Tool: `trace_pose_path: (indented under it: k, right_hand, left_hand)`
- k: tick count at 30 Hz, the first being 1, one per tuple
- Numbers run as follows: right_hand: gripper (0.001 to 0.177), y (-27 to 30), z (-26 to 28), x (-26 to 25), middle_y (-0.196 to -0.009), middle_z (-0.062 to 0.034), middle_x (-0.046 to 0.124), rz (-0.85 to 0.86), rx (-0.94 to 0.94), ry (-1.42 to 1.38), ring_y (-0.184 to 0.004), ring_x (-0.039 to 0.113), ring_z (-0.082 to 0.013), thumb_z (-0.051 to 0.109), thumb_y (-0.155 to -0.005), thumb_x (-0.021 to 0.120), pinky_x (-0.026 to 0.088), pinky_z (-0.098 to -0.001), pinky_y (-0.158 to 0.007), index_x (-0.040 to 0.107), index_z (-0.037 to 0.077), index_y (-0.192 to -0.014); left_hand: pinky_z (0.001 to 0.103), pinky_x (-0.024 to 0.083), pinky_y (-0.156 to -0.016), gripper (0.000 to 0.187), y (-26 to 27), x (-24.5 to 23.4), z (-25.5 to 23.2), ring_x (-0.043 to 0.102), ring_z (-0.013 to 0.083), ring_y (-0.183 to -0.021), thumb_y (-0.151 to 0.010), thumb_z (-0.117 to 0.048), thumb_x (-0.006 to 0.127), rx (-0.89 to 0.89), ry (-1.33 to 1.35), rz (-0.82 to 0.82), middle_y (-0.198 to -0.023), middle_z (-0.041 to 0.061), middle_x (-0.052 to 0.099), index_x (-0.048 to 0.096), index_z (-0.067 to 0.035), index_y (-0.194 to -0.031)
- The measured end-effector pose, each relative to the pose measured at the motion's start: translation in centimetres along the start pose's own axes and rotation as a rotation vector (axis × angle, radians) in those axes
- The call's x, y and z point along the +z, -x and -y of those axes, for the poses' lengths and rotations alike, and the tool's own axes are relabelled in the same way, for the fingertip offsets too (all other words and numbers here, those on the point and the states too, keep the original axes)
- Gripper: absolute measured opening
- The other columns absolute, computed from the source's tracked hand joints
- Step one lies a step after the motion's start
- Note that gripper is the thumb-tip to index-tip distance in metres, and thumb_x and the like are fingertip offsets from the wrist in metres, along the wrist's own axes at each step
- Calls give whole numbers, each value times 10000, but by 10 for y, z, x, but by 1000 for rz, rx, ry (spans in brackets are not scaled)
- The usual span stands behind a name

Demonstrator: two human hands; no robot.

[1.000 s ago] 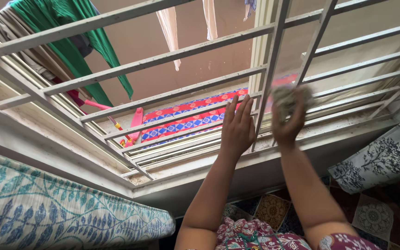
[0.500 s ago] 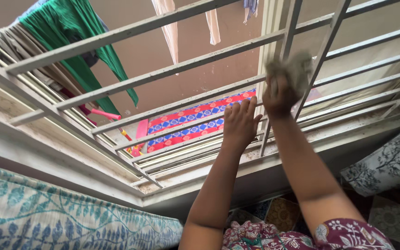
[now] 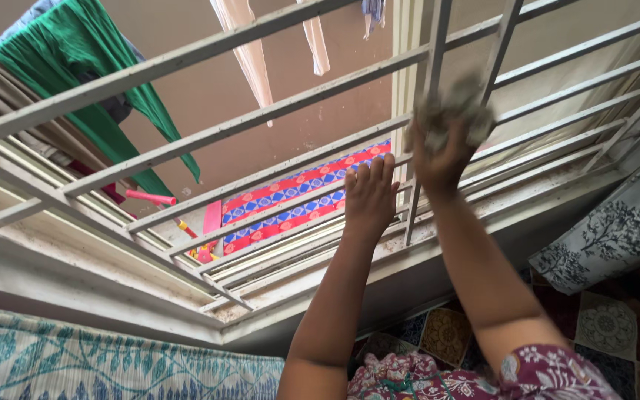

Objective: The person wipes the metal bars of a window grille using a cloth. They systematically clean the horizontal and vertical bars, moving the cloth back and forth across the surface.

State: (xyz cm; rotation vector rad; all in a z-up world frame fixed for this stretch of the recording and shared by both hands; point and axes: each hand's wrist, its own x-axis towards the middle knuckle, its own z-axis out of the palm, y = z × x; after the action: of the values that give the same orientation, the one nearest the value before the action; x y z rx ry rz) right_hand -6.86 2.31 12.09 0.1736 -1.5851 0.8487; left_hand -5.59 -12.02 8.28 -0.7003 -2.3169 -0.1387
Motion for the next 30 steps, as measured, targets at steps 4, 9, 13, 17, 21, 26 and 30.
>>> trace_pose_path:
  k: [4,9,13,17,21,26,30]
  right_hand:
    - [312,-66,-4,10,-1288,-177,654,-112,-166,-16,-1185,638,-385,55,-1091,730,497,-473,-1038,570,-17,-1348]
    - [152,-7,-34,1,-1143,-172,732,-49,-114,96,-1109,695,-393,-3,-998,702,520,-493,-1000,693,-4,-1150]
    - [113,91,-49,-24,-1110,-170,730,68,-4,16,-1084,705,-341,-14,-958,721,546,-450,-969,687,4,-1064]
    - [189,102,-59,-40,-1185,-114,655,183,200,-253,-1091,667,-255,21,-987,742,562,-367,-926,625,40,-1135]
    - [151,39,-63,-29,-1132,-102,712,80,214,-146,-1068,715,-199,36,-1020,756,614,-300,-861,661,72,-1132]
    - [222,-56,-47,1,-1076,-166,764,7,-184,79,-1003,744,-264,-86,-968,686,591,-373,-806,761,6,-1155]
    - [127,-44,-57,24,-1170,-217,719,142,-236,-5,-1075,718,-289,44,-1086,706,576,-373,-872,737,-17,-1193]
  left_hand:
    - [463,361,-1005,610,0,0,1,494,258,-1085,-894,-360,699,-7,7,32,-1182,61,526,476,-109,-1403]
    - [471,421,-919,502,-5,-2,1,563,263,-1020,-921,-323,659,-39,139,10,-1105,70,594,531,-92,-1348]
    - [470,483,-804,397,-18,-16,5,632,292,-942,-1014,-324,562,-70,236,157,-1044,105,667,566,-81,-1329]
    - [483,533,-939,466,-52,-20,12,663,342,-1121,-1097,-446,396,-222,418,538,-1247,139,668,496,-129,-1423]
    - [490,473,-1052,597,-80,0,14,550,348,-1322,-1038,-448,406,-281,531,542,-1487,151,540,331,-156,-1553]
    - [473,429,-1101,777,-89,18,18,431,346,-1426,-996,-469,453,-329,571,591,-1590,162,394,88,-202,-1628]
    - [463,390,-1142,844,-90,42,26,390,353,-1458,-991,-492,486,-258,631,634,-1591,185,380,21,-205,-1635]
